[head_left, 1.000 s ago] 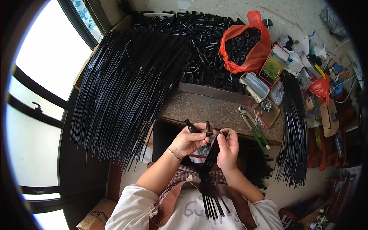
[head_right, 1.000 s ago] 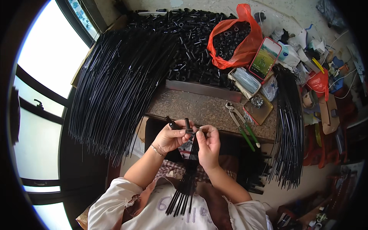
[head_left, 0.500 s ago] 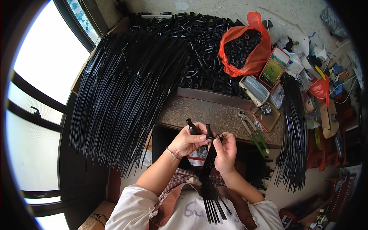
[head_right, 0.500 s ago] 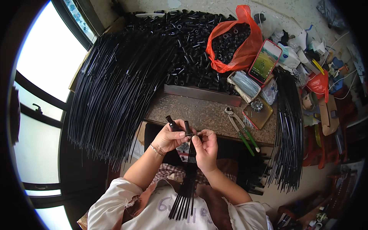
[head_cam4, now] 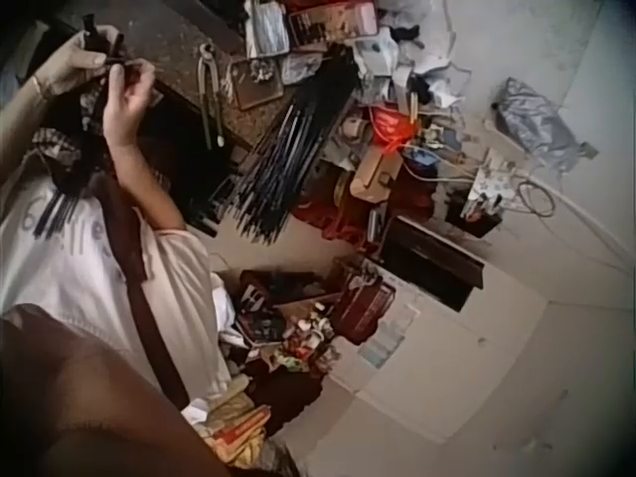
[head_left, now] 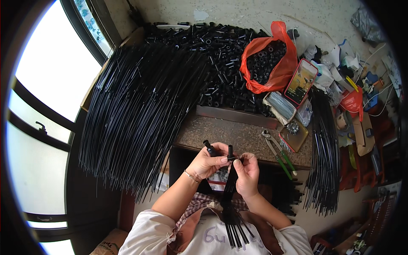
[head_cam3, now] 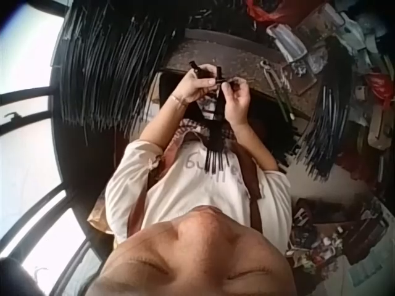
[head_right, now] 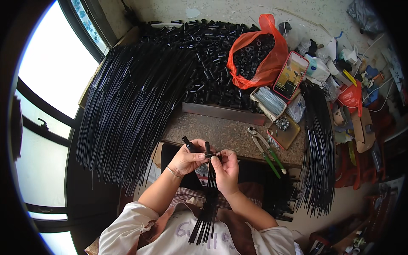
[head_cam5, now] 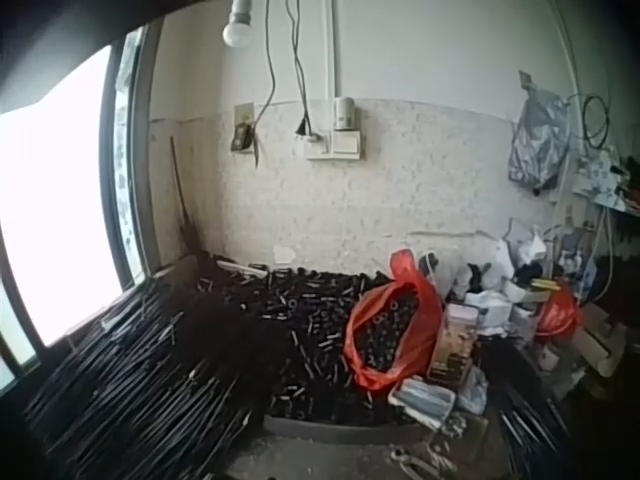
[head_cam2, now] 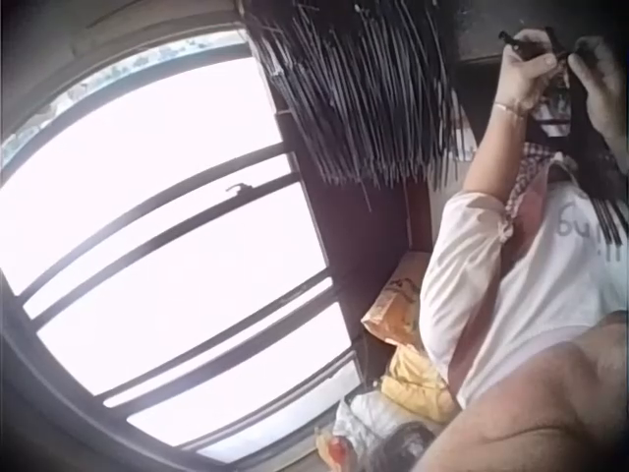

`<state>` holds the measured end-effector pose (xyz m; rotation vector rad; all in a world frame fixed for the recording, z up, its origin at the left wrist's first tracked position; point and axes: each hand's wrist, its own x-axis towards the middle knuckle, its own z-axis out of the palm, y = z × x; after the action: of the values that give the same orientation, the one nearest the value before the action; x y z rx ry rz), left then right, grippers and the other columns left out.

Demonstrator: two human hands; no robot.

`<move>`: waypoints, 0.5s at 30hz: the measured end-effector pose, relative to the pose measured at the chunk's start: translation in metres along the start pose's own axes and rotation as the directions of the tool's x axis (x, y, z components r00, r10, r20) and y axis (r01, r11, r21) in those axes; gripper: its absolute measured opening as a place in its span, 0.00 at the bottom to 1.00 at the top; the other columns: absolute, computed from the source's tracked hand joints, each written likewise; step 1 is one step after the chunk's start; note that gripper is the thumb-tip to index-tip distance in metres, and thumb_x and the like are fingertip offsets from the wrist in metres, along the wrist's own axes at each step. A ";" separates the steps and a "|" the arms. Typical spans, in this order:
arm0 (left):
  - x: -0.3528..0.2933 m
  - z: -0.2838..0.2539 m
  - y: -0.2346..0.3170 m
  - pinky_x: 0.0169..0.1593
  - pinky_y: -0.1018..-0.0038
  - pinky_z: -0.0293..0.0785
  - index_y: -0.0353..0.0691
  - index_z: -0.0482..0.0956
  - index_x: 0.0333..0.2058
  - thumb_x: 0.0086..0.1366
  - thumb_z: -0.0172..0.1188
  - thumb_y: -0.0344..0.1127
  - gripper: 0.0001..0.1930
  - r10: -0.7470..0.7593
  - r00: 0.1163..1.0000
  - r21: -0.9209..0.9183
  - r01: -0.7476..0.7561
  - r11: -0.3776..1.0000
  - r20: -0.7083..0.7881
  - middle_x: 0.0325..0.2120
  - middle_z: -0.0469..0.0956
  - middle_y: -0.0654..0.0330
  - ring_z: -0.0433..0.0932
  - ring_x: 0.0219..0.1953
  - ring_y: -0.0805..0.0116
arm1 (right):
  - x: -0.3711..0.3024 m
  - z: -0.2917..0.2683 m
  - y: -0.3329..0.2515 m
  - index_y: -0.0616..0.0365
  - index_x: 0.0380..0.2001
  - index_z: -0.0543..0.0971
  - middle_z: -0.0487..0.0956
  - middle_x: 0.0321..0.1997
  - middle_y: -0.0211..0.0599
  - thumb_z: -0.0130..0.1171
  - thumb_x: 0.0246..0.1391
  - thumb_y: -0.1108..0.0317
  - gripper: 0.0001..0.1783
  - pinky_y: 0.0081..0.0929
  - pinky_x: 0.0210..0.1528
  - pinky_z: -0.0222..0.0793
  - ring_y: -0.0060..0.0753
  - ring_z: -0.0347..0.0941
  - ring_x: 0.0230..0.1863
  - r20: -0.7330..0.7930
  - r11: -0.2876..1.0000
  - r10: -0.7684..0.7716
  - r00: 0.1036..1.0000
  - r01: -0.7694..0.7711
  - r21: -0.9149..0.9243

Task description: Assembling and bundling sets of black electrical cables by attaching plastic components.

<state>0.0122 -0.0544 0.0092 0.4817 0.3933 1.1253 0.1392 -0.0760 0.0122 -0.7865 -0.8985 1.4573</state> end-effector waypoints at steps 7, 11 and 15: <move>-0.001 -0.005 0.000 0.33 0.79 0.69 0.33 0.67 0.30 0.45 0.53 0.22 0.10 0.011 1.000 0.022 -0.012 1.000 0.019 0.27 0.70 0.55 0.71 0.28 0.70 | 0.002 0.000 -0.001 0.59 0.30 0.61 0.64 0.26 0.26 0.50 0.43 0.72 0.11 0.09 0.30 0.57 0.13 0.59 0.27 -0.004 0.999 -0.039 0.999 0.039 -0.034; -0.001 -0.005 -0.001 0.33 0.80 0.69 0.32 0.67 0.30 0.45 0.53 0.21 0.11 0.020 1.000 0.018 -0.020 1.000 -0.011 0.25 0.70 0.56 0.71 0.27 0.71 | 0.003 -0.004 0.009 0.58 0.29 0.61 0.65 0.24 0.29 0.49 0.43 0.74 0.09 0.15 0.26 0.60 0.18 0.62 0.22 0.012 1.000 -0.026 1.000 0.026 -0.002; -0.003 -0.001 0.001 0.33 0.80 0.69 0.31 0.67 0.30 0.45 0.53 0.20 0.11 0.059 0.998 0.065 -0.058 0.996 -0.007 0.26 0.69 0.57 0.70 0.27 0.71 | 0.004 -0.005 0.008 0.58 0.29 0.61 0.66 0.24 0.30 0.49 0.43 0.74 0.09 0.15 0.25 0.60 0.19 0.62 0.22 0.020 1.000 -0.019 1.000 0.019 0.015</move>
<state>0.0101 -0.0570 0.0094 0.5480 0.4267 1.1745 0.1392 -0.0716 0.0033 -0.7512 -0.9071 1.4562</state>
